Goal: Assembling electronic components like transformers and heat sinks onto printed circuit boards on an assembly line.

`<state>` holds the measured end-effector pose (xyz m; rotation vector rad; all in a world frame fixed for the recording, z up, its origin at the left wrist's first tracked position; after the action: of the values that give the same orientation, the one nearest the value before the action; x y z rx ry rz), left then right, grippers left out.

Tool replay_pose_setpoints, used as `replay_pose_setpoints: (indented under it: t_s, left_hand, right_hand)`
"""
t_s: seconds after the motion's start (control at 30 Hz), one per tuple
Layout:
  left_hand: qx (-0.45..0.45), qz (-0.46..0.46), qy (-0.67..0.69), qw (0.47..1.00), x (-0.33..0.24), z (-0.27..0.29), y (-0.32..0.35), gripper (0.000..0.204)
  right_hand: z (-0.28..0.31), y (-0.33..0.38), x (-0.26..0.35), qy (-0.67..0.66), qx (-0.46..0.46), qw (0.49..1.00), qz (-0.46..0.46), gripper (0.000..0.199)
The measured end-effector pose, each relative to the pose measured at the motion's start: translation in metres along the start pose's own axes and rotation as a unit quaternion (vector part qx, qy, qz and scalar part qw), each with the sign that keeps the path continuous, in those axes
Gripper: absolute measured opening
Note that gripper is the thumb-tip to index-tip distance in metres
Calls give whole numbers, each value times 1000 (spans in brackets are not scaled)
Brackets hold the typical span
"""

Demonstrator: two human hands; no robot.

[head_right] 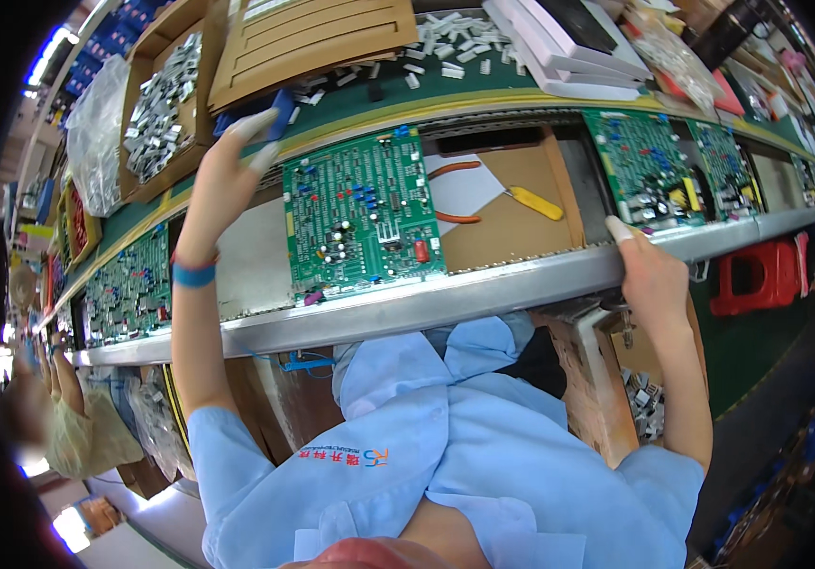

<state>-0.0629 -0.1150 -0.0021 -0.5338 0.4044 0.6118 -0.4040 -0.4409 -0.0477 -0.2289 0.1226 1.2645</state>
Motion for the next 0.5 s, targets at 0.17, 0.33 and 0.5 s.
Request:
replay_pose_setpoints:
  t_s: [0.17, 0.33, 0.5]
  left_hand:
    - [-29, -131, -222, 966, 34, -47, -43, 29]
    - [-64, -191, -401, 894, 46, -78, -65, 12]
    - [-26, -158, -402, 902, 45, -80, -73, 15]
  right_hand:
    - [-10, 1, -24, 25, 14, 999, -35, 55]
    - [-15, -6, -41, 34, -11, 997, -64, 48]
    - [-4, -56, -21, -96, -97, 991, 5, 32]
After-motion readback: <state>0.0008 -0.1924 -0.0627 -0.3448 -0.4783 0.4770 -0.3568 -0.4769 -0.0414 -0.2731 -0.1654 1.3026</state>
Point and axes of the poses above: each hand's wrist, its own y-axis away from the middle knuckle, its own z-axis out of the back of the hand, x = y × z, the point moved 2 cm from there along -y, towards the middle knuckle, and after that the axes turned 5 degrees about y, right-handed, at the moved point
